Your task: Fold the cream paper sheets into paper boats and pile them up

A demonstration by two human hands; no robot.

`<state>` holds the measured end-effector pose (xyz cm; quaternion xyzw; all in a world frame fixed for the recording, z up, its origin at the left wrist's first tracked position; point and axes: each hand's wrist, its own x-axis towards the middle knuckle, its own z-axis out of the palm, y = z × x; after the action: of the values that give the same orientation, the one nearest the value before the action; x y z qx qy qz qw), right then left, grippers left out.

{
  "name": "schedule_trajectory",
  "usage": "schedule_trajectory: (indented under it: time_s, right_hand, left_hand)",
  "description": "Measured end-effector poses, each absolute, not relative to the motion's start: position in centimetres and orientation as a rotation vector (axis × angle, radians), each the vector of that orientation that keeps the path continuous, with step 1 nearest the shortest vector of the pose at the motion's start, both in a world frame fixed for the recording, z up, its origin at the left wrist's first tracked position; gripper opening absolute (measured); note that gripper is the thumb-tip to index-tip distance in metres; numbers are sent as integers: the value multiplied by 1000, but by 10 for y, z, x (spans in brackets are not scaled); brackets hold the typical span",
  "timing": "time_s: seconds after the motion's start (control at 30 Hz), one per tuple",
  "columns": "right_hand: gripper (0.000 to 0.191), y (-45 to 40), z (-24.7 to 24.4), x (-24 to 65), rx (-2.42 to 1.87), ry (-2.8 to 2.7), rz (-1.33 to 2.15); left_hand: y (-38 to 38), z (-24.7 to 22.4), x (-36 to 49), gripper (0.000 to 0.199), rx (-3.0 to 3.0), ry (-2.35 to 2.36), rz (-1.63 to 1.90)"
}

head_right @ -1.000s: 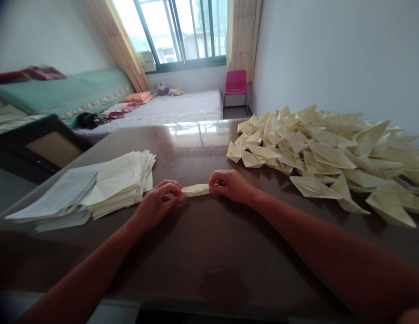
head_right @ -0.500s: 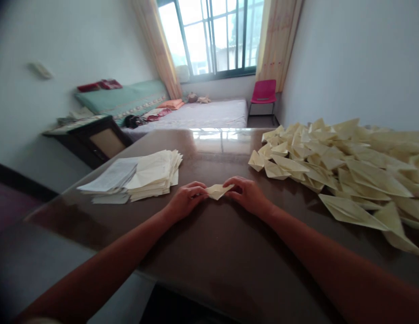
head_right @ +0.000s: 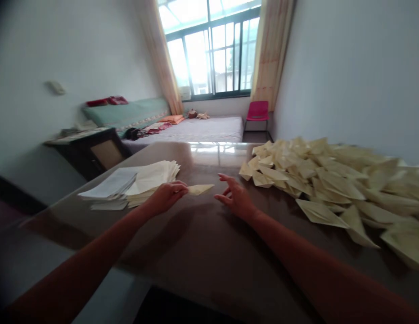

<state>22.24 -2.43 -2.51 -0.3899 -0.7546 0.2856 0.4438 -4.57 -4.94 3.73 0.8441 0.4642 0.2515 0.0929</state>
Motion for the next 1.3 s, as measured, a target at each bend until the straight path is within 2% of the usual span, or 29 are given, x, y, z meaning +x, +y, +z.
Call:
schedule_trajectory:
  time_s: [0.03, 0.17, 0.27, 0.43, 0.6, 0.77, 0.83, 0.93, 1.03, 1.1, 1.2, 1.3]
  right_hand:
    - [57, -24, -23, 222, -943, -1880, 724]
    - [14, -20, -20, 222, -993, -1927, 687]
    - [16, -17, -20, 223, -1085, -1885, 611]
    - [15, 0, -12, 226, -1206, -1840, 494]
    - [9, 16, 36, 264, -1327, -1784, 295]
    - [24, -6, 86, 361, -1565, -1442, -81]
    - [24, -16, 87, 397, -1829, -1318, -392]
    - [24, -25, 78, 427, -2112, -1359, -606]
    - [20, -28, 76, 429, -2086, -1495, -587]
    - [24, -30, 81, 419, -1991, -1581, -630]
    - [27, -34, 88, 392, -1673, -1715, -748]
    - [22, -46, 82, 356, -1397, -1926, -661]
  left_hand:
    - [-49, 37, -39, 26, 2534, 1307, 716]
    - [-37, 34, -24, 30, 2617, 1187, 656]
    - [-28, 23, -25, 30, 2576, 1191, 789]
    - [-26, -10, -38, 46, 2382, 1282, 923]
    - [-27, -27, -48, 43, 2330, 1238, 956]
    - [-31, -21, -49, 34, 2322, 1163, 956]
    - [-32, -19, -47, 32, 2333, 1163, 968]
    - [-37, -16, -44, 29, 2401, 1158, 946]
    - [-50, -4, -44, 28, 2537, 1137, 765]
    - [-58, 11, -51, 28, 2611, 1122, 607]
    - [-58, 39, -81, 29, 2595, 1232, 521]
    - [-46, 61, -131, 31, 2523, 1433, 518]
